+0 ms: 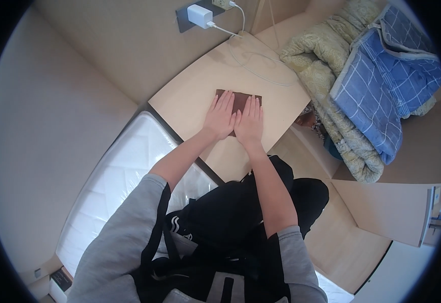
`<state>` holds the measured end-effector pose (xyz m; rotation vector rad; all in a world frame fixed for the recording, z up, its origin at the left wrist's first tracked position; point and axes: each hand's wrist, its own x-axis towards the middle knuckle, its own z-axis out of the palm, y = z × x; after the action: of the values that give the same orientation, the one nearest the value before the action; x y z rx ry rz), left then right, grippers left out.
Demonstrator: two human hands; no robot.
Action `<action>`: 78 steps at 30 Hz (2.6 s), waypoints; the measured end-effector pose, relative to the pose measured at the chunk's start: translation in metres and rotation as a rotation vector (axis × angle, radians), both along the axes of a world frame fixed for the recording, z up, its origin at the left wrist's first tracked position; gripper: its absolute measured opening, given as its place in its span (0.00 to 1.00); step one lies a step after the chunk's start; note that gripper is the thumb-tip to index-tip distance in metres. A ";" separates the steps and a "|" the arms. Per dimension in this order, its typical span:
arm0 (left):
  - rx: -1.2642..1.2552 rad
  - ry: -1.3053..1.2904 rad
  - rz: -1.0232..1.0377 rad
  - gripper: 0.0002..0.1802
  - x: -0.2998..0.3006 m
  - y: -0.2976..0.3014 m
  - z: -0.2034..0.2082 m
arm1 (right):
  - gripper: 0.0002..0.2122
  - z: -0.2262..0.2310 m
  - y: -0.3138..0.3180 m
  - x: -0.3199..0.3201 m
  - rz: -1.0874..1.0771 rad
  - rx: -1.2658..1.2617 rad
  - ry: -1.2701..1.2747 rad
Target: The person rubs and presses a brown sheet on a small table using both hands.
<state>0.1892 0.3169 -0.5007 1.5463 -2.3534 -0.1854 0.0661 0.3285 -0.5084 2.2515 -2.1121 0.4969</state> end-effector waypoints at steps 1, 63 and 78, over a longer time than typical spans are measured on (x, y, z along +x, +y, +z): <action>0.000 -0.001 0.001 0.34 0.000 0.001 0.000 | 0.28 0.001 0.001 0.001 0.001 0.009 -0.032; -0.001 -0.035 -0.092 0.35 0.019 0.106 -0.009 | 0.30 -0.006 0.105 -0.001 0.218 -0.017 -0.040; 0.018 -0.040 0.017 0.36 0.005 0.073 -0.011 | 0.29 -0.013 0.074 -0.004 0.044 0.001 -0.026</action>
<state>0.1937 0.3903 -0.5112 1.5925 -2.3743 -0.1738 0.0625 0.4023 -0.5219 2.3097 -2.0790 0.5296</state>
